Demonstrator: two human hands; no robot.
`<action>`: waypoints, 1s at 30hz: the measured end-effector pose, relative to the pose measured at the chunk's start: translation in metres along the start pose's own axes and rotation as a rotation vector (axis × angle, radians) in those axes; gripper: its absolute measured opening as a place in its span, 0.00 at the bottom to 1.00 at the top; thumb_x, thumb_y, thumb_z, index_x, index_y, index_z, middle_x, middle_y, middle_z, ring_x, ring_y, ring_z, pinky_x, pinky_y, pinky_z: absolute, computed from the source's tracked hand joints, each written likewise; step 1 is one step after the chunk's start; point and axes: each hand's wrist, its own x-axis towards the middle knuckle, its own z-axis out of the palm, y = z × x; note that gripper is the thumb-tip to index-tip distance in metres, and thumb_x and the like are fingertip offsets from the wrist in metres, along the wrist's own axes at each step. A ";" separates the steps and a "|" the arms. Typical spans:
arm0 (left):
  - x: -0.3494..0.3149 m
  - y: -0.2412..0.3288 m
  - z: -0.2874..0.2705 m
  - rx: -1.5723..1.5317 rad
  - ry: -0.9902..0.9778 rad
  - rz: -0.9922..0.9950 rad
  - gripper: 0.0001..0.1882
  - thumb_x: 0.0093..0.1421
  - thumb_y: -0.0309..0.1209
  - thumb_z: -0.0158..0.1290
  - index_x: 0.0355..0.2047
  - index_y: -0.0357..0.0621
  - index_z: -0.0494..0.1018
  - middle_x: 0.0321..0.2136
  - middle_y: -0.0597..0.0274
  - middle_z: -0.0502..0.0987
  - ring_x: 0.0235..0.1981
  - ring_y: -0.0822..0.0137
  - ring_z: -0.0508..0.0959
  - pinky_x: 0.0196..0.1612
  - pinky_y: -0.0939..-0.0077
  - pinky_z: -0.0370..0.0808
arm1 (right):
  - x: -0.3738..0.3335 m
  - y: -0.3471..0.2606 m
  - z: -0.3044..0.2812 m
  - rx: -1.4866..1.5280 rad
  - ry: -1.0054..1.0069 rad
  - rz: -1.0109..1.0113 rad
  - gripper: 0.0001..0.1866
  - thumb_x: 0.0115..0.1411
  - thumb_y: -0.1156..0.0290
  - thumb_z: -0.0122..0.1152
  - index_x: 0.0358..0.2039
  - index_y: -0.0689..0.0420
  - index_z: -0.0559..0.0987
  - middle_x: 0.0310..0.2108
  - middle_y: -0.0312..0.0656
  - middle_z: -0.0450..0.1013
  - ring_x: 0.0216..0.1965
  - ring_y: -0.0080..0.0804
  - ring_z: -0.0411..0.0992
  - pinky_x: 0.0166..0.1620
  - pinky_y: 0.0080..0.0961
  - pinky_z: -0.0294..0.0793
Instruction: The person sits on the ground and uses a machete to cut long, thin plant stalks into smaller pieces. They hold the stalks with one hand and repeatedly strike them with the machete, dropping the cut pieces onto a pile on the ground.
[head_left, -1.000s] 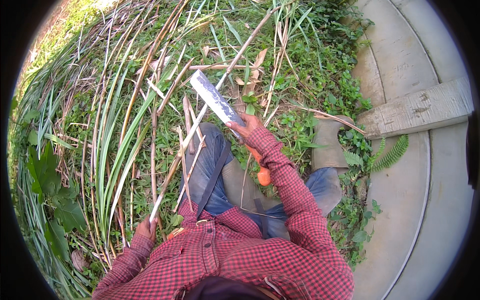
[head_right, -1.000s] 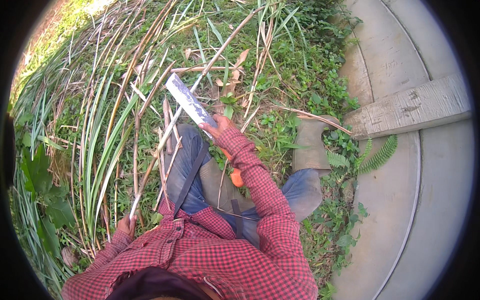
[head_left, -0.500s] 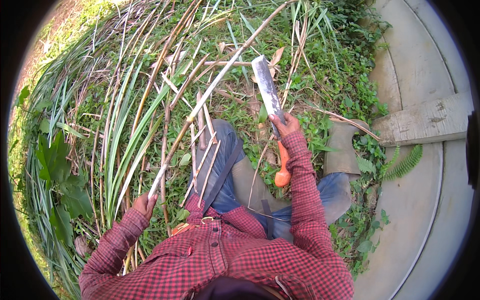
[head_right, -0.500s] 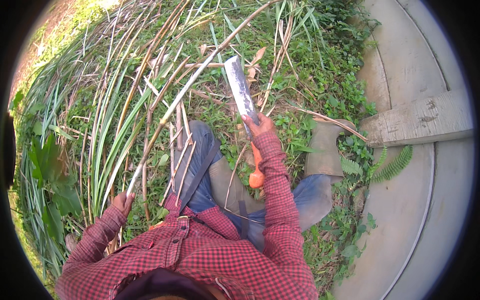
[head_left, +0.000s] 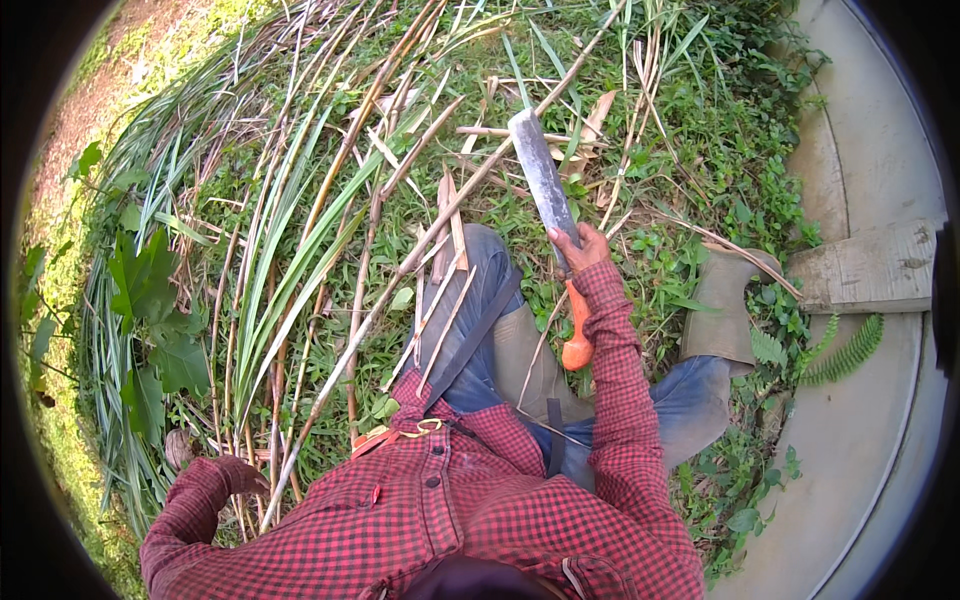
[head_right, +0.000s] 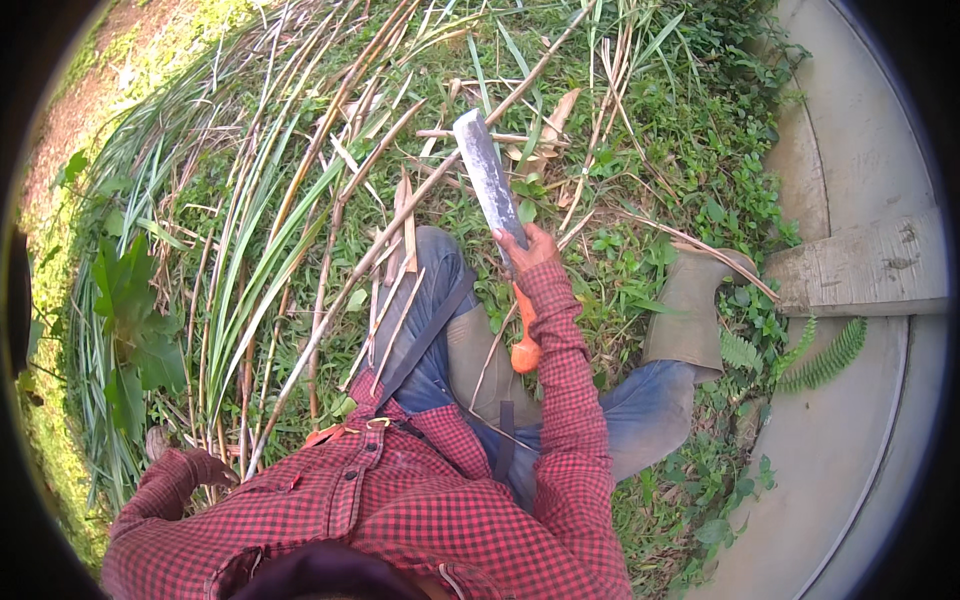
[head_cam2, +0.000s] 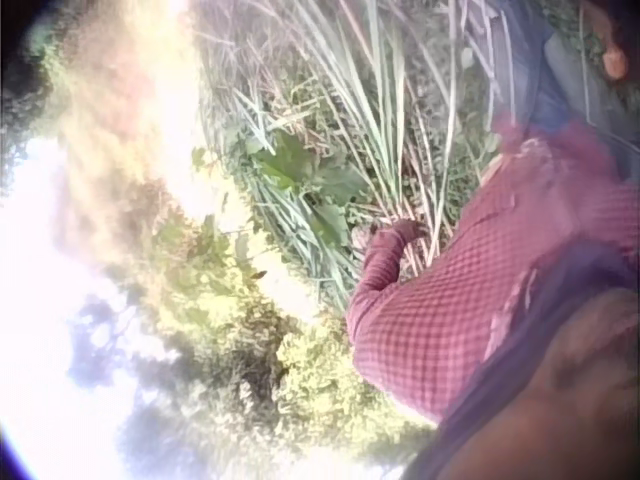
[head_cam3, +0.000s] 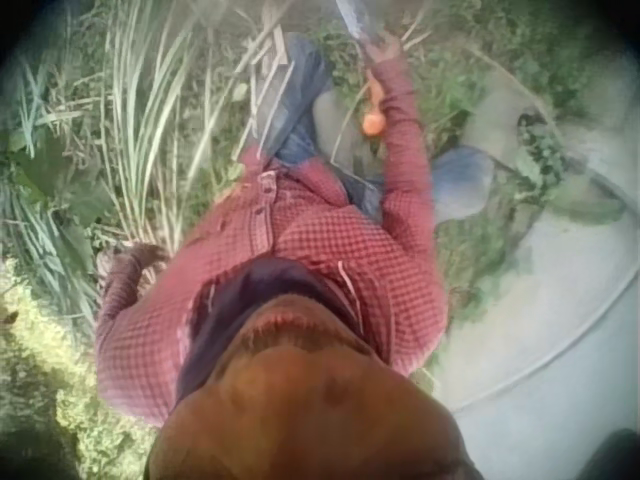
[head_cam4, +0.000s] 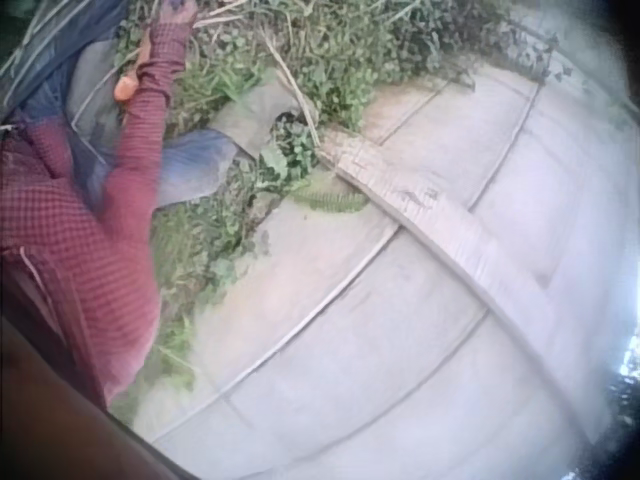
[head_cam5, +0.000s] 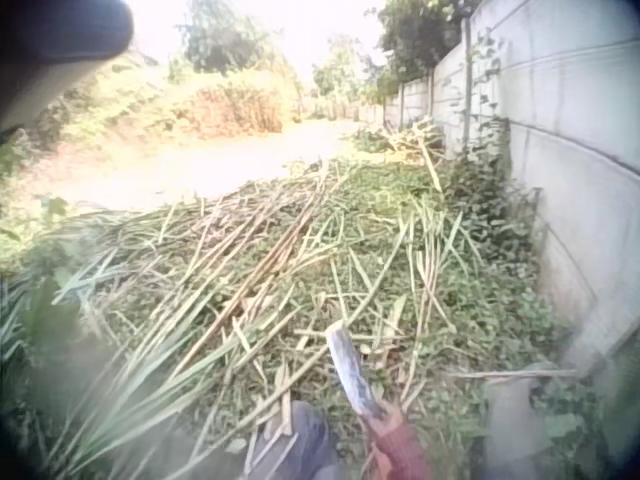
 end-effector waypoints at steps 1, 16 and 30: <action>-0.002 0.005 -0.016 -0.106 0.157 -0.049 0.27 0.55 0.54 0.44 0.51 0.57 0.66 0.45 0.56 0.73 0.45 0.58 0.73 0.50 0.63 0.66 | -0.001 0.003 -0.004 -0.007 0.030 -0.004 0.21 0.50 0.57 0.64 0.32 0.63 0.74 0.18 0.35 0.68 0.14 0.20 0.64 0.14 0.19 0.67; 0.085 0.151 -0.213 -0.453 1.326 0.141 0.15 0.58 0.39 0.45 0.39 0.40 0.64 0.31 0.49 0.72 0.33 0.48 0.74 0.35 0.57 0.69 | -0.019 0.000 -0.013 0.057 0.043 0.182 0.25 0.47 0.52 0.64 0.31 0.64 0.74 0.19 0.38 0.70 0.16 0.24 0.68 0.17 0.22 0.69; 0.007 0.160 -0.191 -1.141 1.033 0.700 0.15 0.62 0.40 0.42 0.24 0.42 0.64 0.14 0.72 0.60 0.14 0.79 0.58 0.17 0.83 0.56 | 0.042 -0.068 0.005 -0.183 0.019 0.120 0.31 0.48 0.49 0.60 0.42 0.64 0.72 0.27 0.49 0.74 0.24 0.33 0.74 0.26 0.28 0.75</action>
